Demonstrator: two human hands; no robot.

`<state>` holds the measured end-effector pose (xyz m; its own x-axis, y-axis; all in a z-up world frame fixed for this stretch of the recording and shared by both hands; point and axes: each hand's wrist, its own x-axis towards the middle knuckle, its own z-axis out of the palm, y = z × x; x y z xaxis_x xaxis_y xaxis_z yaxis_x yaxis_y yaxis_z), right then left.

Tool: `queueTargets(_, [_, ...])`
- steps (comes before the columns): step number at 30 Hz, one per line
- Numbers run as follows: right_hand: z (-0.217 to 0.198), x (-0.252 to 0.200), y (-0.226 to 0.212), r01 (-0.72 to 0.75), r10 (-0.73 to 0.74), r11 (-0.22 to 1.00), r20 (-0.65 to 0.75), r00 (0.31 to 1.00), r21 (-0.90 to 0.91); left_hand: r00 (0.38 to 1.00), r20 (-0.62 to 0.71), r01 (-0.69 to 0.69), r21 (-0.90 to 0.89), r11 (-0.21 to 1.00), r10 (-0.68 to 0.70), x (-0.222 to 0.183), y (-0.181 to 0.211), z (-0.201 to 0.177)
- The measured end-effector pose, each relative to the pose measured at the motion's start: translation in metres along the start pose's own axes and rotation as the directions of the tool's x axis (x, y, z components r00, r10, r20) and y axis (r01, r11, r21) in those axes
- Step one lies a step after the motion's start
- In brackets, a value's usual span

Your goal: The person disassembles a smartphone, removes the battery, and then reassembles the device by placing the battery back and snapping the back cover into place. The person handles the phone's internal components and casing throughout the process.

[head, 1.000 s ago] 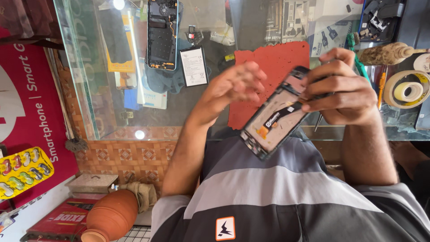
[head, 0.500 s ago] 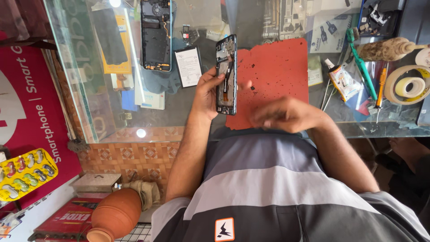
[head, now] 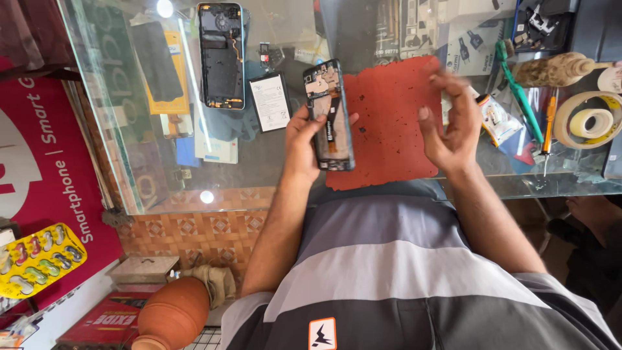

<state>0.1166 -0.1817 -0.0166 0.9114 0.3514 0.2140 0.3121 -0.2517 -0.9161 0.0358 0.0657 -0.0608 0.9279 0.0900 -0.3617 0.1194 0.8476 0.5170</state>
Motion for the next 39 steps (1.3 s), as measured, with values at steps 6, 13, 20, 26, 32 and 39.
queueTargets(6, [0.008,-0.009,-0.048,0.037,0.043,0.967,0.304,0.952,-0.252,0.977,-0.093,-0.184,0.083,0.98,0.191,-0.018,-0.044,0.012])
queueTargets(13, [0.006,0.003,-0.044,0.125,0.048,0.914,0.406,0.912,-0.387,0.998,0.061,0.002,0.055,0.999,-0.006,-0.047,-0.042,0.022])
queueTargets(20, [-0.027,0.022,-0.017,0.264,-0.045,0.917,0.581,0.812,-0.298,0.976,-0.215,0.14,0.467,0.873,-0.041,-0.066,0.005,0.015])
queueTargets(26, [-0.027,0.034,-0.016,0.281,0.045,0.887,0.675,0.737,-0.365,0.932,0.212,-0.189,0.976,-0.106,0.295,-0.066,0.03,0.055])
queueTargets(32, [-0.029,0.035,-0.02,0.306,0.018,0.875,0.656,0.755,-0.376,0.838,0.529,-0.471,0.825,-0.311,0.136,-0.04,0.019,0.053])
queueTargets(39, [-0.033,0.006,-0.022,0.119,0.05,0.863,0.317,0.947,-0.491,0.859,0.491,-0.445,0.857,-0.261,0.147,-0.041,0.012,0.048])
